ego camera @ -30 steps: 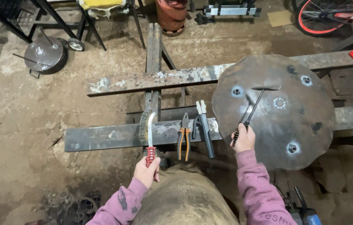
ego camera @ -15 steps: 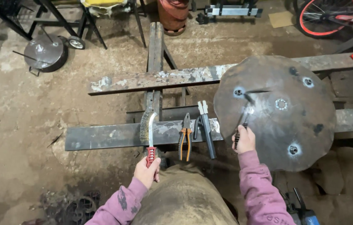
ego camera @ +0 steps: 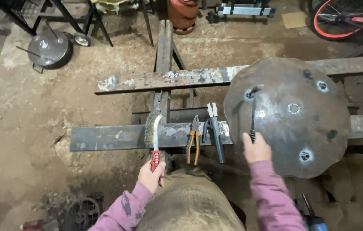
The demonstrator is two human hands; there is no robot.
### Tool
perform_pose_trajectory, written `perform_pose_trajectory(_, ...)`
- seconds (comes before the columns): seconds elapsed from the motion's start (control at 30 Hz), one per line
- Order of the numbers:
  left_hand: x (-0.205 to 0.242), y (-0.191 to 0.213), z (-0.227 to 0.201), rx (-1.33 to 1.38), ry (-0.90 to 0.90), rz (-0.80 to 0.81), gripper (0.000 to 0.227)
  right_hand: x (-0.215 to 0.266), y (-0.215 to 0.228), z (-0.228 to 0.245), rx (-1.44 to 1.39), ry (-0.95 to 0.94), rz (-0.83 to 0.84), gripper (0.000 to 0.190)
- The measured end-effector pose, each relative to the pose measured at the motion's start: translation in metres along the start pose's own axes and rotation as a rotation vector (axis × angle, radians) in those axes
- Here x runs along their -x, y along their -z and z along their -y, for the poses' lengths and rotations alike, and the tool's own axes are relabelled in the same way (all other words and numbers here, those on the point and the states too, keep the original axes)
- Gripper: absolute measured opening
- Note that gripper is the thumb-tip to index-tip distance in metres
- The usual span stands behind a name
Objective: The recorder prepares, cleans with a wire brush, and welds a circular metal disk.
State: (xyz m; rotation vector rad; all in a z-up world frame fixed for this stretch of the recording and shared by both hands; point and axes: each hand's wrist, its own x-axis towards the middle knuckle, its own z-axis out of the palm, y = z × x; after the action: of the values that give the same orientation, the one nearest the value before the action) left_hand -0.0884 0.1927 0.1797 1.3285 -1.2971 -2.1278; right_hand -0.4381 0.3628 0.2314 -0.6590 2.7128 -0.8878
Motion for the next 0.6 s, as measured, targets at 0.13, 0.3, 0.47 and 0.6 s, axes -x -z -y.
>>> perform_pose_trajectory(0.13,-0.005,0.009,0.014,0.016,0.040,-0.056,0.020,-0.011,0.047,-0.024,0.438,0.210,-0.007,0.037)
perform_pose_trajectory(0.3,-0.008,0.009,0.013,0.017,0.051,-0.060,0.021,-0.039,0.076,-0.037,0.693,0.315,0.119,0.039)
perform_pose_trajectory(0.47,-0.013,0.010,0.017,0.032,0.032,-0.040,0.022,-0.058,0.086,-0.041,0.718,0.357,0.121,0.038)
perform_pose_trajectory(0.6,-0.004,0.005,0.012,0.051,0.035,-0.051,0.020,-0.059,0.089,-0.043,0.729,0.375,0.124,0.037)
